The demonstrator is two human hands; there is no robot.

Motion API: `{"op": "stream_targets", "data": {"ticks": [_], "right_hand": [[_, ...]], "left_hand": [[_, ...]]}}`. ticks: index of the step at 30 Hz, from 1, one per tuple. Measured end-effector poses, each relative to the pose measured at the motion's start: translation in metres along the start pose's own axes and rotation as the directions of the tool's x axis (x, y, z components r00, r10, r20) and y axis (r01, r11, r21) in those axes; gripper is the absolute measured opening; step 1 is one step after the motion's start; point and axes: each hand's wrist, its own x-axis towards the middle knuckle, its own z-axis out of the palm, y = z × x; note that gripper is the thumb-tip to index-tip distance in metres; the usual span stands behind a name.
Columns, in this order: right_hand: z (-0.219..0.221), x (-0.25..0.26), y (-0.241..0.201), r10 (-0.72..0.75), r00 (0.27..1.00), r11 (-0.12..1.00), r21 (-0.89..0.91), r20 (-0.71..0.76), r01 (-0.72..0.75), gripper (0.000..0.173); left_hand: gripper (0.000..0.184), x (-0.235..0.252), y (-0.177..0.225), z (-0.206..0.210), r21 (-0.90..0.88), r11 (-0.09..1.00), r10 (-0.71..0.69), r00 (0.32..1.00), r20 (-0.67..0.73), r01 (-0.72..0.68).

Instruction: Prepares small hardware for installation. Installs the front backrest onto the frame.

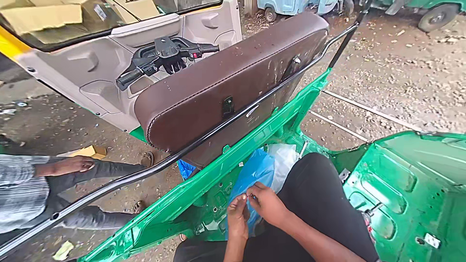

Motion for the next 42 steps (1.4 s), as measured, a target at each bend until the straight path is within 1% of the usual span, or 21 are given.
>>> {"op": "stream_targets", "data": {"ticks": [2, 5, 8, 10, 12, 15, 19, 21, 24, 27, 30, 33, 35, 38, 40, 42], "right_hand": [[-0.004, 0.0, 0.001, 0.0, 1.0, 1.0, 0.028, -0.001, 0.0, 0.017], [-0.005, -0.001, 0.001, -0.033, 0.999, 0.997, 0.073, 0.008, 0.032, 0.017], [-0.009, -0.002, 0.003, -0.062, 0.997, 0.984, 0.164, -0.036, 0.067, 0.015], [-0.009, -0.001, 0.003, -0.053, 0.997, 0.977, 0.204, -0.052, 0.063, 0.018], [-0.01, -0.001, 0.004, -0.067, 0.996, 0.977, 0.199, -0.064, 0.079, 0.02], [-0.01, 0.0, 0.006, -0.12, 0.987, 0.973, 0.186, -0.109, 0.139, 0.019], [-0.008, -0.001, 0.007, -0.146, 0.977, 0.967, 0.185, -0.152, 0.174, 0.014], [-0.006, -0.001, 0.008, -0.169, 0.974, 0.968, 0.159, -0.154, 0.193, 0.015], [-0.002, -0.003, 0.006, -0.165, 0.979, 0.978, 0.105, -0.123, 0.178, 0.018], [0.0, -0.005, 0.002, -0.143, 0.987, 0.987, 0.06, -0.08, 0.148, 0.021], [-0.001, -0.006, 0.001, -0.113, 0.992, 0.992, 0.043, -0.06, 0.115, 0.024], [0.001, -0.005, 0.002, -0.129, 0.987, 0.991, 0.023, -0.095, 0.132, 0.021], [0.002, -0.005, 0.004, -0.13, 0.987, 0.991, 0.014, -0.097, 0.132, 0.021], [0.001, -0.006, 0.003, -0.099, 0.993, 0.995, -0.029, -0.056, 0.098, 0.022], [0.003, -0.008, 0.001, -0.131, 0.99, 0.988, -0.086, -0.054, 0.126, 0.023], [0.006, -0.009, 0.001, -0.208, 0.973, 0.967, -0.169, -0.098, 0.189, 0.021]], "left_hand": [[0.016, 0.0, 0.0, 0.004, 0.017, 1.0, 0.018, 1.0, 0.003, -0.018], [0.016, -0.005, 0.004, 0.006, -0.034, 0.999, 0.003, 1.0, -0.007, -0.003], [0.02, -0.007, 0.008, 0.013, -0.031, 0.999, 0.006, 1.0, -0.014, -0.007], [0.022, -0.009, 0.008, 0.015, -0.003, 1.0, 0.024, 1.0, -0.021, -0.024], [0.023, -0.011, 0.008, 0.019, 0.039, 0.998, 0.048, 0.997, -0.053, -0.046], [0.022, -0.011, 0.009, 0.023, 0.129, 0.988, 0.101, 0.99, -0.1, -0.087], [0.022, -0.012, 0.008, 0.022, 0.175, 0.982, 0.098, 0.989, -0.107, -0.078], [0.024, -0.013, 0.007, 0.023, 0.185, 0.981, 0.079, 0.99, -0.116, -0.057], [0.025, -0.013, 0.006, 0.023, 0.219, 0.975, 0.07, 0.987, -0.141, -0.038], [0.021, -0.011, 0.008, 0.023, 0.26, 0.963, 0.12, 0.976, -0.179, -0.071], [0.019, -0.012, 0.007, 0.023, 0.331, 0.937, 0.184, 0.965, -0.188, -0.114], [0.018, -0.014, 0.008, 0.024, 0.373, 0.917, 0.216, 0.961, -0.174, -0.138], [0.019, -0.016, 0.009, 0.025, 0.336, 0.933, 0.191, 0.966, -0.172, -0.124], [0.023, -0.019, 0.014, 0.03, 0.253, 0.964, 0.131, 0.973, -0.189, -0.081], [0.025, -0.021, 0.019, 0.033, 0.216, 0.975, 0.096, 0.973, -0.212, -0.05], [0.025, -0.023, 0.023, 0.036, 0.193, 0.981, 0.071, 0.973, -0.219, -0.029]]}}
